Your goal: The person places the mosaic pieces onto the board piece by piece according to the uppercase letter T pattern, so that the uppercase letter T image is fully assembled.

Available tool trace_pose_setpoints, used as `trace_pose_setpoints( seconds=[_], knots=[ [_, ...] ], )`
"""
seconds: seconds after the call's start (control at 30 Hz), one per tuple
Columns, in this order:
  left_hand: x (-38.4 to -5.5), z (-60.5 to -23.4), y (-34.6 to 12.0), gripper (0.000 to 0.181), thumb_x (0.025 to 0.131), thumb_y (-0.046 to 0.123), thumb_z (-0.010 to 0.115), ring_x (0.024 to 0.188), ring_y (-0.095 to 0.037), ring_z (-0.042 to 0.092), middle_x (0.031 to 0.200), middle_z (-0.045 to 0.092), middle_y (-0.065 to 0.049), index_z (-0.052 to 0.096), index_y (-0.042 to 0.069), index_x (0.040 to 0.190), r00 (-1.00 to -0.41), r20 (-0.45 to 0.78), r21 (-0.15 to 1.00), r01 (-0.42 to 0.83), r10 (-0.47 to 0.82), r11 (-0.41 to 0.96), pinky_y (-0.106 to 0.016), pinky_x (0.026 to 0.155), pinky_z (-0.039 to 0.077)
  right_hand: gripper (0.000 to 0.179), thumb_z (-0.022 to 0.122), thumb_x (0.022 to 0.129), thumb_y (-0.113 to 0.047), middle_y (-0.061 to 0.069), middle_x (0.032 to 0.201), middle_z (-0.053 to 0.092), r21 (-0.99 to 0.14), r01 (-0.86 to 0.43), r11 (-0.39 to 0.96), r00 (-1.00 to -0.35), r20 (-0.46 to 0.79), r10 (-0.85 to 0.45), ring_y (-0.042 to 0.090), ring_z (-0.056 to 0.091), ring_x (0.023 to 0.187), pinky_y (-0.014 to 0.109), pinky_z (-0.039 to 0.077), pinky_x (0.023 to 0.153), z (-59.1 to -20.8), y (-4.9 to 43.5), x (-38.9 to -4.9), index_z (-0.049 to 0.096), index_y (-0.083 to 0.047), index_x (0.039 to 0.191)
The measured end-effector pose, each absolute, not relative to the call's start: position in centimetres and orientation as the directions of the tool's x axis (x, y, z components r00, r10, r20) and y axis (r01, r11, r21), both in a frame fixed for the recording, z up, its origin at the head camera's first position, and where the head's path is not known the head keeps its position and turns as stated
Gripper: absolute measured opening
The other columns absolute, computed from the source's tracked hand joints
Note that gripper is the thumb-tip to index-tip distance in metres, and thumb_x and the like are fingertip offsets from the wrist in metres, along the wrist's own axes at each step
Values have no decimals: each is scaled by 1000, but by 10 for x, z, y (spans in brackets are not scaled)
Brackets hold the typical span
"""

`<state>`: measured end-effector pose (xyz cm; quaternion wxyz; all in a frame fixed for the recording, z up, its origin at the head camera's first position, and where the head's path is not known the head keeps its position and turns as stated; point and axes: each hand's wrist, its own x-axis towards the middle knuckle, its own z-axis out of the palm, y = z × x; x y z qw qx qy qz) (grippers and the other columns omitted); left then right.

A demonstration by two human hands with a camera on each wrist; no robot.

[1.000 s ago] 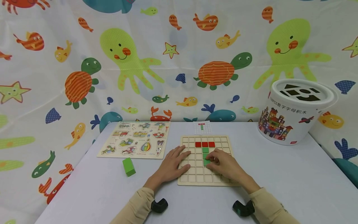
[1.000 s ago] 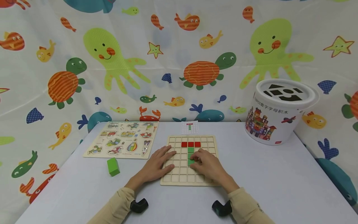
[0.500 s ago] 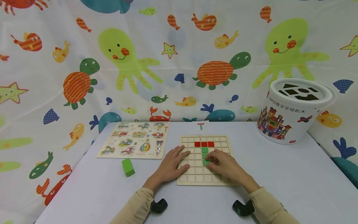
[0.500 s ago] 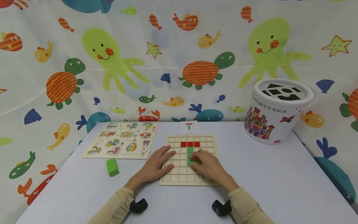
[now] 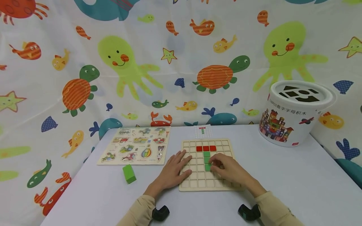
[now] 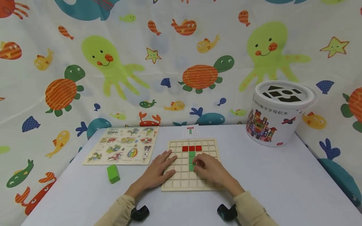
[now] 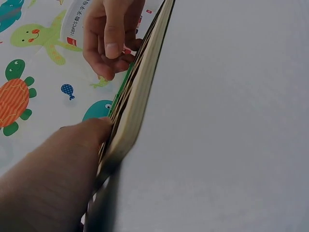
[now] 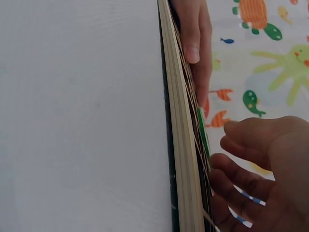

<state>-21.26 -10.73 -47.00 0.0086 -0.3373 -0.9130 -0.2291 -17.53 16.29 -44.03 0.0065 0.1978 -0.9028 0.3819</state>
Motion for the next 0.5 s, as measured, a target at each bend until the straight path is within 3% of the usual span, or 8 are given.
trace_pose_setpoints(
  seconds=[0.27, 0.5],
  knots=[
    [-211, -468, -113, 57, 95, 50, 46, 147, -27, 17, 157, 23, -6, 38, 26, 145, -785, 173, 417, 606, 595, 677, -51, 117, 17, 19, 63, 92, -24, -8, 95, 60, -699, -374, 610, -913, 162, -375, 7, 55, 86, 22, 52, 79, -436, 165, -178, 63, -13, 107],
    [-210, -468, -104, 57, 95, 50, 46, 146, -28, 18, 157, 25, -7, 39, 24, 145, -771, 180, 431, 620, 611, 656, -53, 116, 18, 14, 62, 92, -21, -10, 93, 61, -670, -386, 634, -913, 183, -364, 4, 56, 85, 21, 51, 75, -437, 184, -173, 63, -14, 104]
  ],
)
